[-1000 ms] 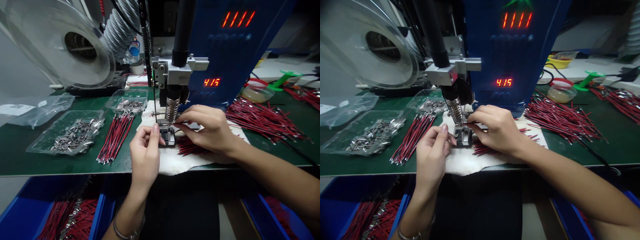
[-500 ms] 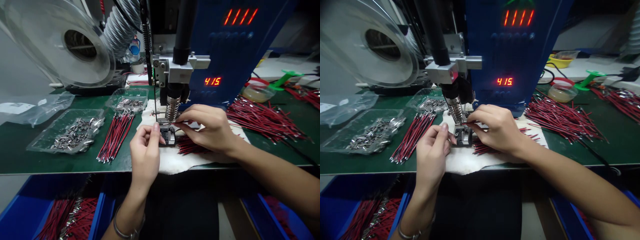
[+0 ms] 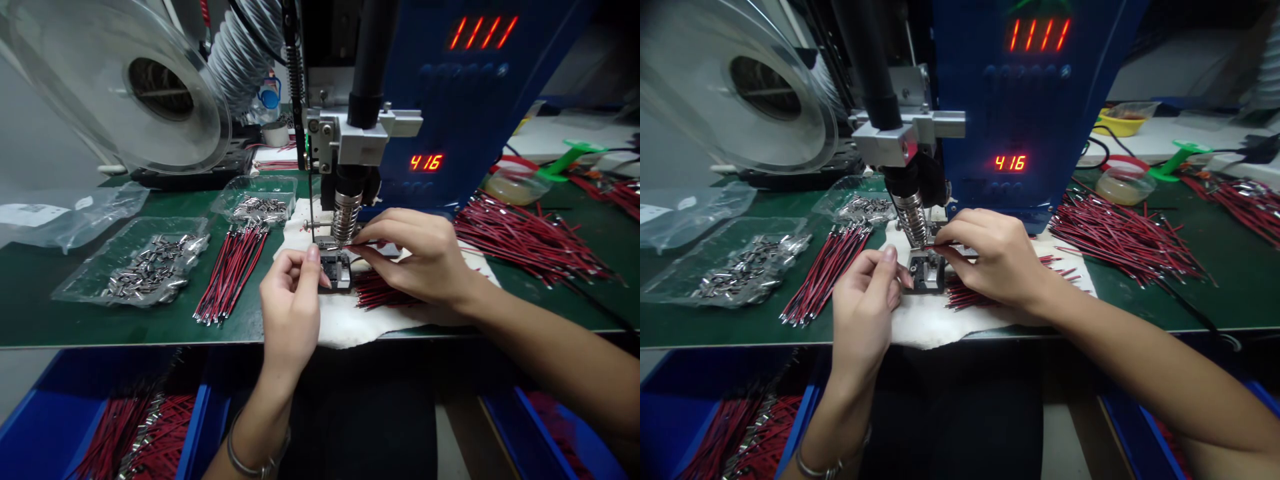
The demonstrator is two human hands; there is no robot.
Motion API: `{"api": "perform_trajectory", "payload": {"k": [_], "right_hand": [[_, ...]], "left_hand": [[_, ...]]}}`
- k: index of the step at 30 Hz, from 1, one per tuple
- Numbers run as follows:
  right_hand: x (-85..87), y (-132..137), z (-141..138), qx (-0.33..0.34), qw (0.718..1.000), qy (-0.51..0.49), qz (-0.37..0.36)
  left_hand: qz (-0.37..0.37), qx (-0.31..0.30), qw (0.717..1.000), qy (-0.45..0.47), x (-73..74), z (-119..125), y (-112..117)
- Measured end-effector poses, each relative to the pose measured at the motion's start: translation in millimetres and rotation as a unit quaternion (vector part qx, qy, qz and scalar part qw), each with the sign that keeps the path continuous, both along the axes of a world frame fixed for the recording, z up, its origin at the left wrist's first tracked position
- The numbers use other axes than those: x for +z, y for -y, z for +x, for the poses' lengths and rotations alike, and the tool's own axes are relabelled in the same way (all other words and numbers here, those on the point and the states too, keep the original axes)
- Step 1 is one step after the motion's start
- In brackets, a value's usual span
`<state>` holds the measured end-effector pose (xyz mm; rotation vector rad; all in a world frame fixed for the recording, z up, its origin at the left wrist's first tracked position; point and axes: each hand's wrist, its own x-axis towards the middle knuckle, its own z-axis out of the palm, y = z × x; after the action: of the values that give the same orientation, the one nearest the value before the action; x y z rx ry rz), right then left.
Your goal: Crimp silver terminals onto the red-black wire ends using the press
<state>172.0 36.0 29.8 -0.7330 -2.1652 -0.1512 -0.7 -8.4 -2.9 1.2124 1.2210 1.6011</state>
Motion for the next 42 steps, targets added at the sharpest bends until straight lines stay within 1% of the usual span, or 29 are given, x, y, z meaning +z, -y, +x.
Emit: {"api": "perform_trajectory", "payload": {"k": [3,7,20,24,26,29,35,37,42], "right_hand": [[-0.6,-0.1,0.4,0.0,1.0,0.0,-0.003],[-0.8,-0.4,0.1,0.0,1.0,0.004,-0.008],[-1.6,1.5,0.9,0.004,0.998,0.01,-0.06],[-1.3,1.8,2.6,0.023,0.997,0.011,-0.077],[0.7,3.9,3.4,0.046,0.996,0.02,-0.068],[4.9,9.7,3.3,0.07,0.996,0.034,-0.033],[8.2,20.9,1.6,0.058,0.997,0.008,0.043],[8.4,22.5,1.9,0.06,0.997,0.007,0.052],[9.2,23.9,3.0,0.063,0.997,0.005,0.045]], "left_hand": [[-0.003,-0.003,1.0,0.002,0.3,-0.2,0.9],[0.009,0.013,1.0,-0.009,1.7,-1.2,1.1],[0.011,0.008,1.0,-0.028,1.2,-1.6,-0.5],[0.019,0.013,1.0,-0.005,0.1,-2.4,1.7],[0.032,0.025,0.999,0.02,-0.6,-2.9,2.8],[0.053,0.039,0.996,0.054,-1.2,-3.6,3.3],[0.053,0.042,0.994,0.09,-2.2,-4.0,0.8],[0.051,0.044,0.994,0.09,-2.5,-3.9,0.2],[0.048,0.056,0.995,0.066,-2.1,-3.3,-0.2]]}}
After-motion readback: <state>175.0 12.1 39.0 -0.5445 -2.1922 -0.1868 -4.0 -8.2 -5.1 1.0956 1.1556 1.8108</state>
